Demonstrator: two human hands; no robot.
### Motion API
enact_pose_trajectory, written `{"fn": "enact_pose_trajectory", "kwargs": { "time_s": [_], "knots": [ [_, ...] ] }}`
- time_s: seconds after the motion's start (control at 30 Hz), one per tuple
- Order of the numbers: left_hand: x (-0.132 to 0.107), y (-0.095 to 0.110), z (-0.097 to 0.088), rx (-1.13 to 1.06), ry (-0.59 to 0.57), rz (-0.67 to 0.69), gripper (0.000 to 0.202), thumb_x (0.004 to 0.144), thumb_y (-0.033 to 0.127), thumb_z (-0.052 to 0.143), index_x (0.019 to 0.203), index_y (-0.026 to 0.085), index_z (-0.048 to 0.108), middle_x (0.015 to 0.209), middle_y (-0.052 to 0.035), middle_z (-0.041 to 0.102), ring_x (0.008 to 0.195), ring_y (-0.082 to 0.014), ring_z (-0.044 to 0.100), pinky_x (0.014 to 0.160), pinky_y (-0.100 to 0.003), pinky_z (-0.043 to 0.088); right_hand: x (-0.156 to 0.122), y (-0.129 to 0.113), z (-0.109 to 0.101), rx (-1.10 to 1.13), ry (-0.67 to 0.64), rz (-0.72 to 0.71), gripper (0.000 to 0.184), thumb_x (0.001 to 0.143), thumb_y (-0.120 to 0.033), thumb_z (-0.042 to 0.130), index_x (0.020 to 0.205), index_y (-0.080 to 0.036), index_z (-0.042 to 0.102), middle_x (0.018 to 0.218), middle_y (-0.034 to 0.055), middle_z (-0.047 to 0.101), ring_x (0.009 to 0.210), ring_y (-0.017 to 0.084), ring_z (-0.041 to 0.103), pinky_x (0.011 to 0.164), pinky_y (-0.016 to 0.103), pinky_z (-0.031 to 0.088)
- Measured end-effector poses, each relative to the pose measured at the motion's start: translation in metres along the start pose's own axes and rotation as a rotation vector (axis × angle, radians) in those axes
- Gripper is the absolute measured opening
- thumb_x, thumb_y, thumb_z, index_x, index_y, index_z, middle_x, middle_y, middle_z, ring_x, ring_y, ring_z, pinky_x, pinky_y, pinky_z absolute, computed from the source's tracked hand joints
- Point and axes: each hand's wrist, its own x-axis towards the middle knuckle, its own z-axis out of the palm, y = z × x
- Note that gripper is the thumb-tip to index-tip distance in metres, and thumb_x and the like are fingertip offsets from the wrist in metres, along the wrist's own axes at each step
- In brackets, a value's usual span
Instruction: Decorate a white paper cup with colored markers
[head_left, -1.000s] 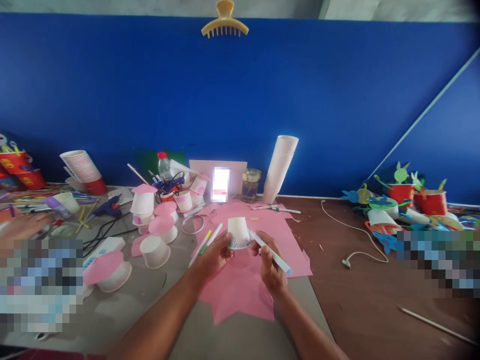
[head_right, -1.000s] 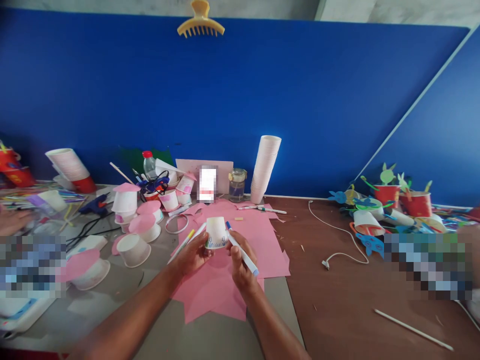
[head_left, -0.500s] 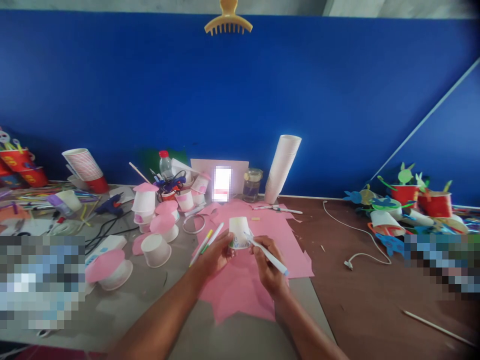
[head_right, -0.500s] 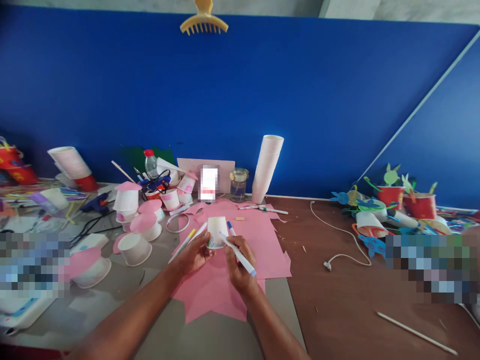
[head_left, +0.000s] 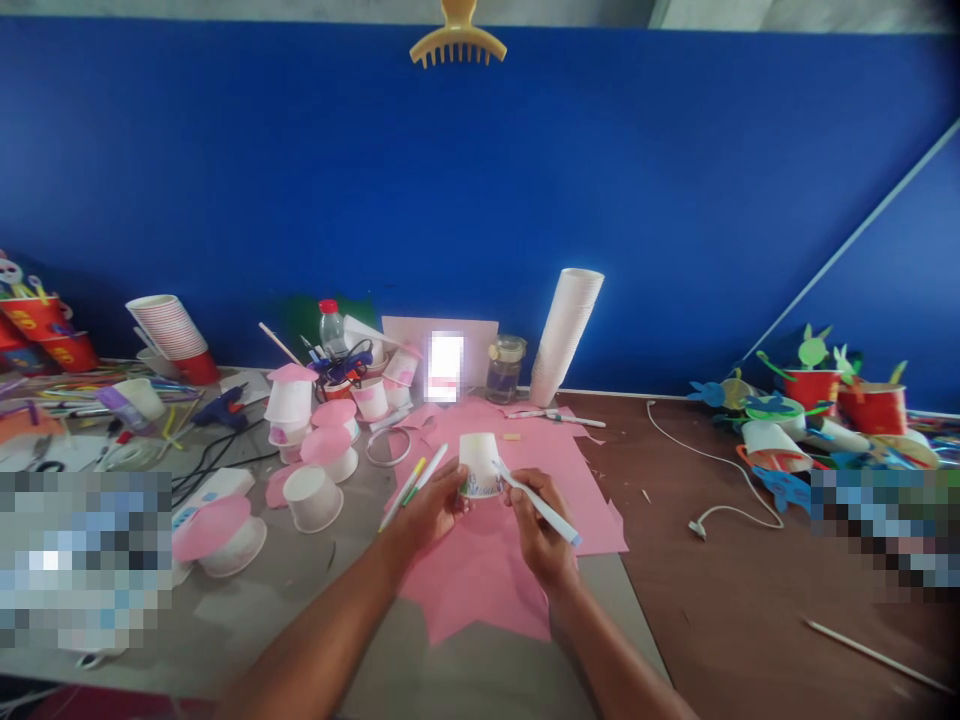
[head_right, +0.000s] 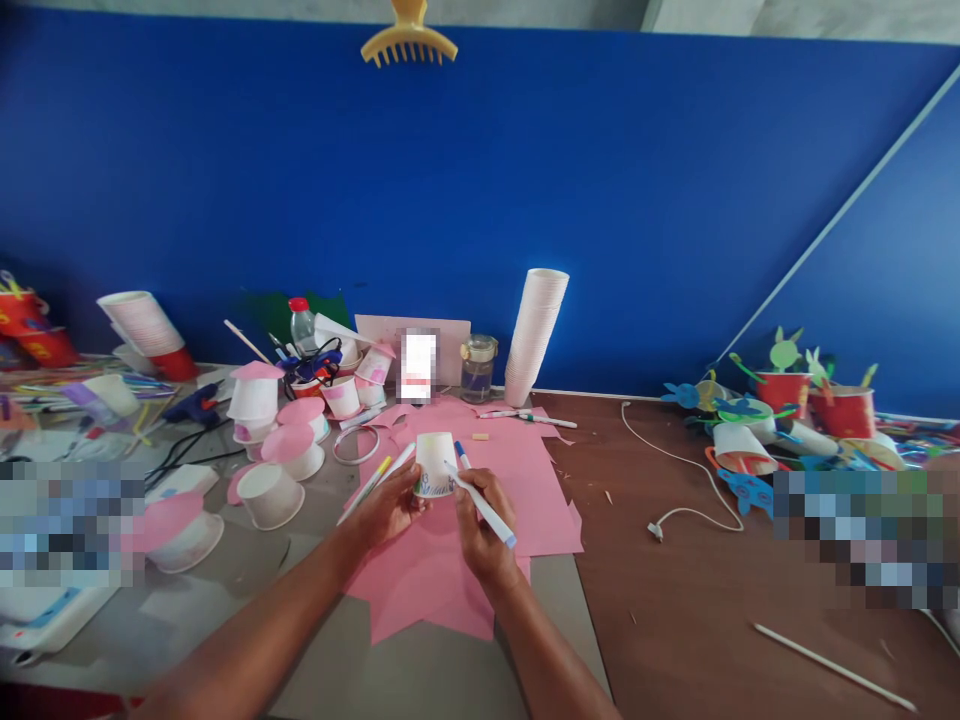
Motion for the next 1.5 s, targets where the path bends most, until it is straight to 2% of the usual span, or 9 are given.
{"fn": "enact_pose_trajectory", "kwargs": {
  "time_s": [0.53,1.03,1.27,1.5],
  "knots": [
    [0.0016,-0.0016,-0.0030,0.019,-0.025,0.005,0.030,0.072,0.041,0.078,0.086,0.020,0.064,0.074,0.0007,0.057,0.063,-0.0109,0.049,0.052,-0.020,0.036,0.0006,0.0054,0.0010,0.042,0.057,0.097,0.021,0.092,-0.041,0.054,0.093,-0.021,0.062,0.069,0.0004,0.060,0.059,0.015,0.055,0.054,0.026,0.045],
    [0.0014,-0.0005,-0.0026,0.017,-0.058,0.006,0.035,0.070,0.045,0.081,0.084,0.018,0.063,0.076,0.0015,0.055,0.063,-0.0082,0.048,0.051,-0.018,0.036,0.0018,0.0025,0.0009,0.032,0.031,0.075,0.020,0.093,-0.039,0.053,0.092,-0.021,0.061,0.067,-0.0004,0.057,0.056,0.014,0.052,0.051,0.026,0.042],
    [-0.0002,0.0001,-0.0013,0.015,-0.065,0.019,0.036,0.072,0.042,0.080,0.094,0.019,0.064,0.077,0.0016,0.056,0.064,-0.0078,0.048,0.052,-0.017,0.036,0.0016,0.0053,0.0001,-0.006,0.012,0.062,0.024,0.094,-0.041,0.051,0.093,-0.020,0.061,0.068,-0.0001,0.058,0.058,0.014,0.054,0.052,0.025,0.044],
    [0.0016,-0.0014,-0.0034,0.002,-0.066,0.008,0.034,0.072,0.043,0.080,0.089,0.018,0.065,0.079,0.0006,0.057,0.064,-0.0080,0.048,0.051,-0.017,0.035,0.0013,0.0088,0.0013,-0.011,0.022,0.046,0.020,0.095,-0.038,0.051,0.094,-0.020,0.060,0.068,-0.0004,0.058,0.057,0.013,0.055,0.052,0.024,0.046]
  ]
}}
